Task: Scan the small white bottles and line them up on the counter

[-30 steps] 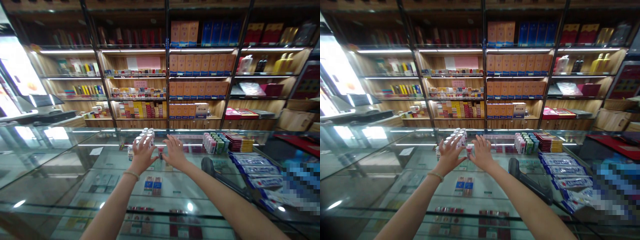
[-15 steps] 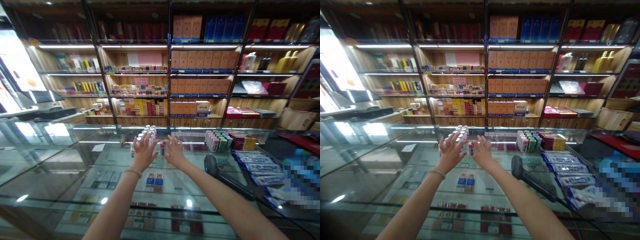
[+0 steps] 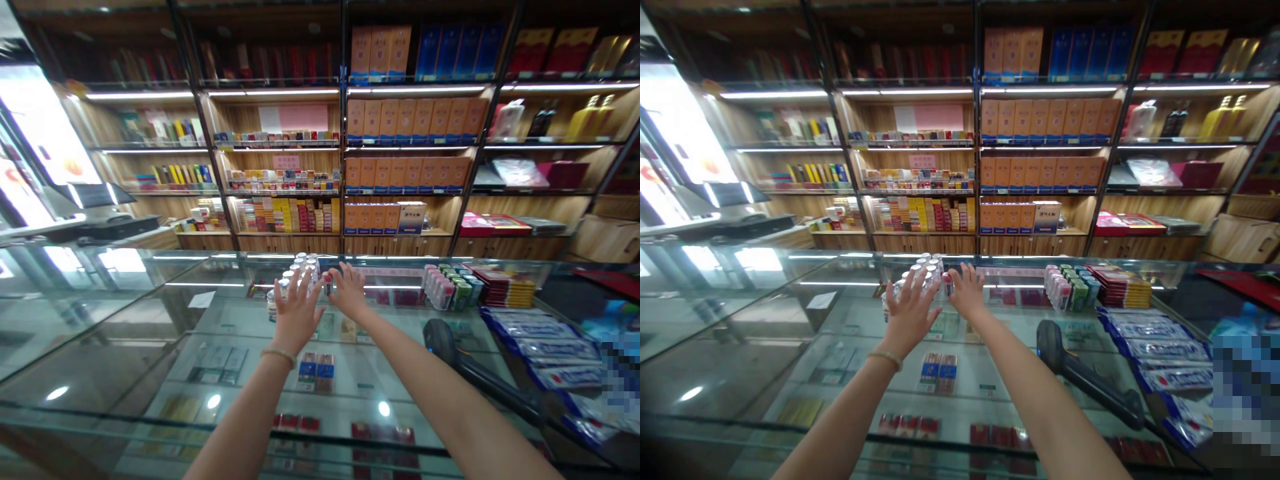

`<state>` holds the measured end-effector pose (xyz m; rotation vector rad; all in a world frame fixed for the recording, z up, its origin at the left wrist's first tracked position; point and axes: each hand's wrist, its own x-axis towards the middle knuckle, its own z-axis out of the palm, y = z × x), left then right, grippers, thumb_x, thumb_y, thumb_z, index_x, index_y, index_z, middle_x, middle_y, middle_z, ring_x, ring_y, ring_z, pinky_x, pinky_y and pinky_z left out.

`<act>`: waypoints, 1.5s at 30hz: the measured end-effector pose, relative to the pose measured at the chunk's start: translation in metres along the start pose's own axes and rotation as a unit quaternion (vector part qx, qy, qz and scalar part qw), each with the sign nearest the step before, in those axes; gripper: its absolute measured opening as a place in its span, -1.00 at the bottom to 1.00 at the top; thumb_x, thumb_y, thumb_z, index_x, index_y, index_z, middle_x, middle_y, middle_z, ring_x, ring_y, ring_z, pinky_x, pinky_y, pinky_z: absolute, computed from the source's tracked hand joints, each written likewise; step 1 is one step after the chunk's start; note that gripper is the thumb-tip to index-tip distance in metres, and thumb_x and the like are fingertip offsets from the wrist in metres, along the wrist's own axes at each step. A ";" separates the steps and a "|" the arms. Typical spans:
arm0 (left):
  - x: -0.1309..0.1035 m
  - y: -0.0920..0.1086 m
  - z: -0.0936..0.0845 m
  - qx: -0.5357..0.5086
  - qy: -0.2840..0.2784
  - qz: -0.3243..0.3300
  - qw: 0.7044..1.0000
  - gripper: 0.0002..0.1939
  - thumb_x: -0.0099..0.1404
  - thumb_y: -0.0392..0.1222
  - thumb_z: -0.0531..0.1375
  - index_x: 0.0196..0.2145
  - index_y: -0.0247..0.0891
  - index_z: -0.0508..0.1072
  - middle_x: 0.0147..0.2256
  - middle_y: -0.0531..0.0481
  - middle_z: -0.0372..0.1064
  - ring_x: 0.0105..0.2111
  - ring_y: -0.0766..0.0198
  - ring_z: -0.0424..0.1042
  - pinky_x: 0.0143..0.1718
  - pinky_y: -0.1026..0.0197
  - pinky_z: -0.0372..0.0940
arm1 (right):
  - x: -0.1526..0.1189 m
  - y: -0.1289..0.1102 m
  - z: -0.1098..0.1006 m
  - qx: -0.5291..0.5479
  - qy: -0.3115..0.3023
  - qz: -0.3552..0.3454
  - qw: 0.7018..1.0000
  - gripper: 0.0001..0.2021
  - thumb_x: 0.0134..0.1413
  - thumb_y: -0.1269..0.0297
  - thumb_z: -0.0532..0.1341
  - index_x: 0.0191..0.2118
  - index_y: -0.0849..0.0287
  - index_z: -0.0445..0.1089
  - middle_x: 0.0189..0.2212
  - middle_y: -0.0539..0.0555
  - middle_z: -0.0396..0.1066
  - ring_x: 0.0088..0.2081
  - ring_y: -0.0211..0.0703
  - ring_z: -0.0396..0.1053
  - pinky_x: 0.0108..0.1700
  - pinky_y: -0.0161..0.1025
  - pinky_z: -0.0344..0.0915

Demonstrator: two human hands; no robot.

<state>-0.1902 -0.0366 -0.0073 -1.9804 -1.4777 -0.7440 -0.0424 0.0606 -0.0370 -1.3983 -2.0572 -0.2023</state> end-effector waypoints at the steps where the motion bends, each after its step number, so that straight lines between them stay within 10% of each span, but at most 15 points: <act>1: 0.000 0.001 0.000 0.001 0.002 -0.008 1.000 -0.39 0.25 -0.12 0.27 0.25 -0.03 0.32 0.40 -0.17 0.00 0.42 -0.11 -0.11 0.36 -0.29 -0.65 | 0.004 0.001 0.003 -0.001 0.004 0.004 1.000 -0.41 0.07 0.28 0.24 0.25 -0.01 0.19 0.39 0.22 0.00 0.40 0.16 -0.14 0.31 0.22 -0.16; 28: 0.003 -0.001 0.016 -0.014 0.047 -0.061 0.997 -0.45 0.27 -0.08 0.25 0.21 -0.02 0.37 0.38 -0.12 0.07 0.39 -0.15 -0.06 0.37 -0.30 -0.57 | 0.058 0.013 0.056 -0.045 0.062 0.007 0.997 -0.37 0.07 0.26 0.28 0.28 -0.01 0.19 0.44 0.24 -0.13 0.42 0.23 -0.22 0.33 0.25 -0.24; 45: 0.002 0.001 0.014 -0.007 0.038 -0.071 0.997 -0.46 0.36 -0.01 0.17 0.27 -0.02 0.31 0.37 -0.10 0.09 0.38 -0.12 -0.01 0.37 -0.30 -0.57 | 0.038 0.011 0.030 -0.045 0.034 0.016 0.998 -0.26 0.27 0.01 0.16 0.45 -0.10 -0.15 0.48 0.21 -0.28 0.46 0.30 -0.40 0.34 0.38 -0.32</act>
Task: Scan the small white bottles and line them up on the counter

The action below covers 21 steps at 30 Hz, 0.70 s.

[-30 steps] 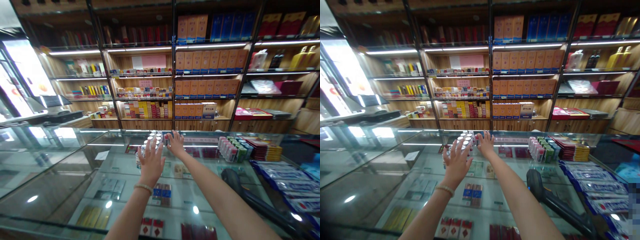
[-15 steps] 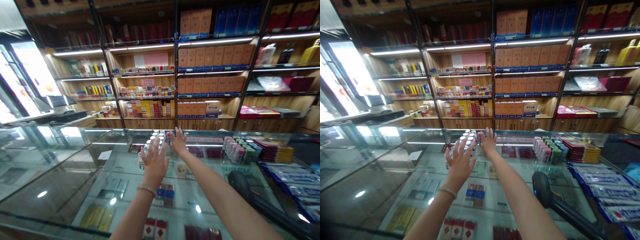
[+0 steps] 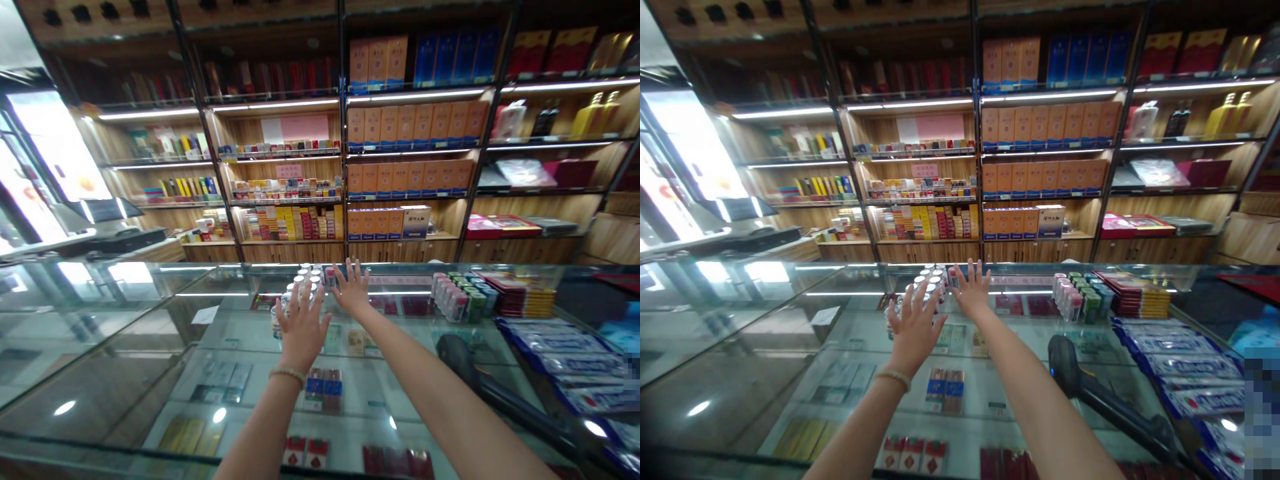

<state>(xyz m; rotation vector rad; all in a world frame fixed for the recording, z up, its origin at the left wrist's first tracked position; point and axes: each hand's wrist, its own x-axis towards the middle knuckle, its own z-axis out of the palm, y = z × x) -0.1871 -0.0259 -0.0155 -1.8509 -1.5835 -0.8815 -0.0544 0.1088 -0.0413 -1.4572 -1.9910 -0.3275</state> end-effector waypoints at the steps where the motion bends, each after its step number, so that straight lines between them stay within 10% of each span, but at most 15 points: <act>1: 0.000 0.001 0.000 0.000 0.000 0.002 1.000 -0.45 0.37 0.00 0.16 0.28 -0.02 0.30 0.38 -0.09 0.08 0.38 -0.11 -0.01 0.37 -0.30 -0.57 | -0.003 0.001 -0.003 -0.002 -0.007 -0.003 1.000 -0.28 0.29 -0.01 0.13 0.46 -0.12 -0.17 0.48 0.20 -0.30 0.46 0.30 -0.41 0.34 0.39 -0.34; 9: -0.003 0.012 -0.005 0.024 -0.021 0.030 0.999 -0.49 0.41 -0.03 0.11 0.29 0.01 0.29 0.38 -0.06 0.08 0.40 -0.03 -0.05 0.38 -0.26 -0.55 | -0.016 0.013 -0.035 -0.023 -0.089 0.007 0.996 -0.32 0.35 -0.14 -0.03 0.46 -0.23 -0.30 0.50 0.08 -0.49 0.47 0.28 -0.49 0.35 0.39 -0.48; 21: 0.011 0.020 -0.014 0.017 0.005 0.094 0.995 -0.50 0.42 -0.03 0.09 0.29 -0.03 0.29 0.36 -0.18 0.10 0.39 -0.07 -0.01 0.37 -0.30 -0.45 | -0.037 0.039 -0.112 -0.031 -0.024 -0.066 0.997 -0.41 0.37 -0.10 -0.03 0.42 -0.15 -0.03 0.48 0.14 -0.23 0.46 0.20 -0.30 0.35 0.41 -0.34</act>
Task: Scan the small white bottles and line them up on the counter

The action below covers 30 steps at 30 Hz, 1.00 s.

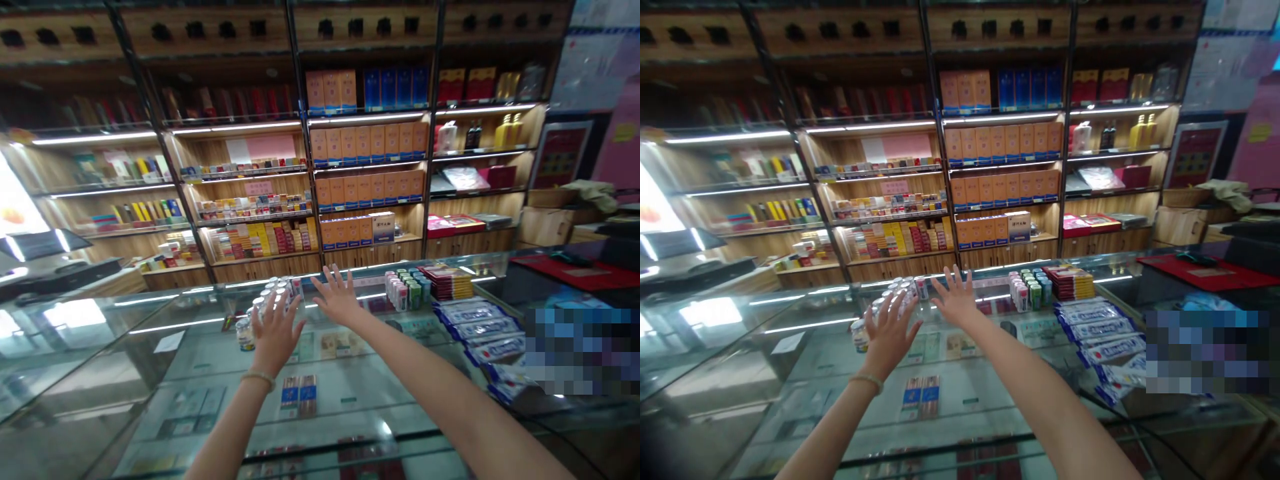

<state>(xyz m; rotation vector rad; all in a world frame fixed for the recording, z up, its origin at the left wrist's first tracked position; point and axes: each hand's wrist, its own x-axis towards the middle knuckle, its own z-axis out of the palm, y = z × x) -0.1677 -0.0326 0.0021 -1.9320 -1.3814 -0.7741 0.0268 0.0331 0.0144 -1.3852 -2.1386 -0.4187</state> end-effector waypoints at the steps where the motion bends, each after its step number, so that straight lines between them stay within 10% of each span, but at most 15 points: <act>1: 0.003 0.000 -0.001 -0.001 0.000 0.004 1.000 -0.50 0.42 -0.03 0.09 0.29 -0.03 0.30 0.36 -0.18 0.11 0.39 -0.07 -0.01 0.37 -0.30 -0.44 | -0.002 0.004 -0.005 -0.001 0.004 -0.001 1.000 -0.42 0.37 -0.10 -0.02 0.42 -0.15 -0.02 0.48 0.14 -0.22 0.46 0.20 -0.28 0.35 0.41 -0.33; 30: 0.078 0.145 0.008 -0.092 0.013 0.002 0.996 -0.50 0.39 0.00 0.14 0.25 -0.06 0.35 0.34 -0.22 0.11 0.36 -0.11 0.04 0.36 -0.32 -0.37 | -0.075 0.144 -0.094 -0.088 -0.008 0.060 0.994 -0.42 0.31 0.01 0.13 0.38 -0.09 0.09 0.46 0.16 -0.13 0.44 0.23 -0.23 0.34 0.42 -0.32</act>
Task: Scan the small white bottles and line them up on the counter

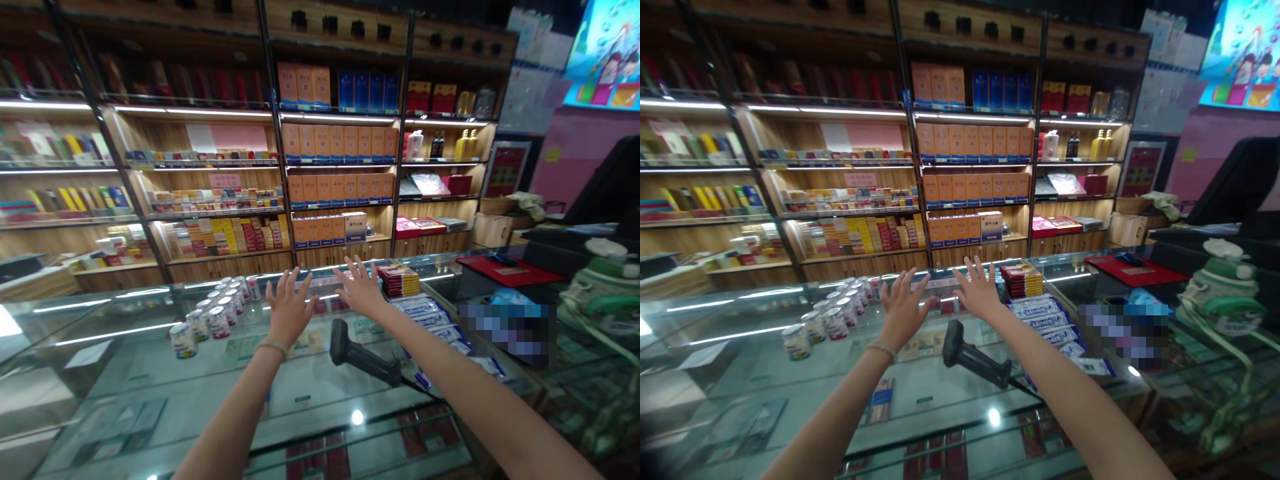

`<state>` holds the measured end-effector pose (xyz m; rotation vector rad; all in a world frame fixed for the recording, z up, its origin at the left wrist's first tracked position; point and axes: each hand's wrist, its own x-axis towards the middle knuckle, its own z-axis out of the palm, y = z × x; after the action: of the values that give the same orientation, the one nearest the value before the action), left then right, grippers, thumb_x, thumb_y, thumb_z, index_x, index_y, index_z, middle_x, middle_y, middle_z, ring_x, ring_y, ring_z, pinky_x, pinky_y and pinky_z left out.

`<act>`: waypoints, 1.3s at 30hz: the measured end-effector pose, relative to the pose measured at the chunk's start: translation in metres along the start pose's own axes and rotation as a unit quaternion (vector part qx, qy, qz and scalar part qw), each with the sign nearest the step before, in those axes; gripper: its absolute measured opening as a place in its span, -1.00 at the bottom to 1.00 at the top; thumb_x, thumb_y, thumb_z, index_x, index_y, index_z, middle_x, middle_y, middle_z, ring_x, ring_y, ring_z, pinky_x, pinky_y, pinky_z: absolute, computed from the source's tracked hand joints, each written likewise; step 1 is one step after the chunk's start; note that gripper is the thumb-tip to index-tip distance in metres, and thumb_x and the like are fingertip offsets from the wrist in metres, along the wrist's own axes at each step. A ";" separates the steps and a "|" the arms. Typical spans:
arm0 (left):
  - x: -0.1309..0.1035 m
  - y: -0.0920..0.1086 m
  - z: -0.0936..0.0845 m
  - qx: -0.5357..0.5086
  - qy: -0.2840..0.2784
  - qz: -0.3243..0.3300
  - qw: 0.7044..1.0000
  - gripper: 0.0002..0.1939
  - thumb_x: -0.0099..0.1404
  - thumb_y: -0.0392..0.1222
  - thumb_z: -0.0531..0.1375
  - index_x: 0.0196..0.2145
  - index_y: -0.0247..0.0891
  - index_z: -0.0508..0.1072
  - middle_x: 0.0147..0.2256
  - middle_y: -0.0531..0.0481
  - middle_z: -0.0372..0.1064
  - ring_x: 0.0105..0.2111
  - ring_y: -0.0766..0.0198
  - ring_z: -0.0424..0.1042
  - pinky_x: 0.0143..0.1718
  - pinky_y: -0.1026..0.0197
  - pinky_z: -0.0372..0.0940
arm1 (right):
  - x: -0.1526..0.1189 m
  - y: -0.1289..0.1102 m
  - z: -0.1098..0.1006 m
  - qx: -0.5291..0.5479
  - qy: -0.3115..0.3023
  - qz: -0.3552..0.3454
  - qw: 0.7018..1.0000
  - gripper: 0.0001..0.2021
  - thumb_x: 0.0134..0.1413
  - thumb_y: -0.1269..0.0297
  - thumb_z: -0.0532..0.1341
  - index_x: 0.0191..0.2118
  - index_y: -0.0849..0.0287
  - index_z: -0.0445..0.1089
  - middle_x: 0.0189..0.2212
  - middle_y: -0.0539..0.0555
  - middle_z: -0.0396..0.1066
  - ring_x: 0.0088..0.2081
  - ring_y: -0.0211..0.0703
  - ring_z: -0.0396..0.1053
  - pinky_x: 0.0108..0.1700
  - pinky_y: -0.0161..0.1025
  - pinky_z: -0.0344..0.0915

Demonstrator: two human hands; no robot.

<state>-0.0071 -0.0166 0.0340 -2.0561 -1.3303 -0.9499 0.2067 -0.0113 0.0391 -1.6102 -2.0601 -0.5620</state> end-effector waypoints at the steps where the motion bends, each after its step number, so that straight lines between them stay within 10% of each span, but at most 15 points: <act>1: 0.004 0.004 0.001 -0.004 -0.001 -0.002 1.000 -0.50 0.39 0.01 0.14 0.25 -0.06 0.35 0.35 -0.22 0.10 0.36 -0.11 0.02 0.36 -0.32 -0.36 | -0.001 0.006 -0.001 -0.004 -0.002 0.004 1.000 -0.42 0.30 0.01 0.14 0.38 -0.09 0.10 0.46 0.17 -0.12 0.44 0.23 -0.23 0.34 0.43 -0.30; 13: 0.028 0.044 0.026 -0.045 -0.061 0.000 0.997 -0.47 0.31 0.01 0.22 0.23 0.03 0.37 0.38 -0.17 0.04 0.37 -0.15 -0.04 0.33 -0.39 -0.26 | -0.020 0.049 0.012 -0.044 -0.011 0.018 0.999 -0.36 0.15 0.04 0.31 0.32 -0.07 0.21 0.45 0.18 -0.10 0.43 0.27 -0.19 0.33 0.41 -0.28; 24: 0.035 0.055 0.056 -0.049 -0.187 0.036 0.980 -0.55 0.26 -0.05 0.26 0.12 0.13 0.46 0.36 -0.13 0.09 0.36 -0.19 -0.01 0.28 -0.49 -0.20 | -0.019 0.049 0.026 -0.041 -0.016 0.013 0.999 -0.38 0.10 0.10 0.35 0.27 0.02 0.27 0.44 0.23 -0.09 0.42 0.28 -0.14 0.32 0.41 -0.21; 39: 0.044 0.058 0.059 -0.098 -0.194 0.017 0.976 -0.78 0.21 -0.01 0.32 -0.16 0.23 0.63 0.31 0.05 0.21 0.34 -0.25 0.02 0.27 -0.53 -0.19 | -0.022 0.042 0.024 -0.010 0.020 0.016 1.000 -0.77 0.23 0.25 0.23 -0.03 0.04 0.52 0.38 0.12 0.11 0.40 0.17 -0.05 0.32 0.30 -0.20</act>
<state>0.0750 0.0281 0.0291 -2.5039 -1.4315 -0.7105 0.2494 -0.0050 0.0082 -1.6272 -2.0018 -0.6011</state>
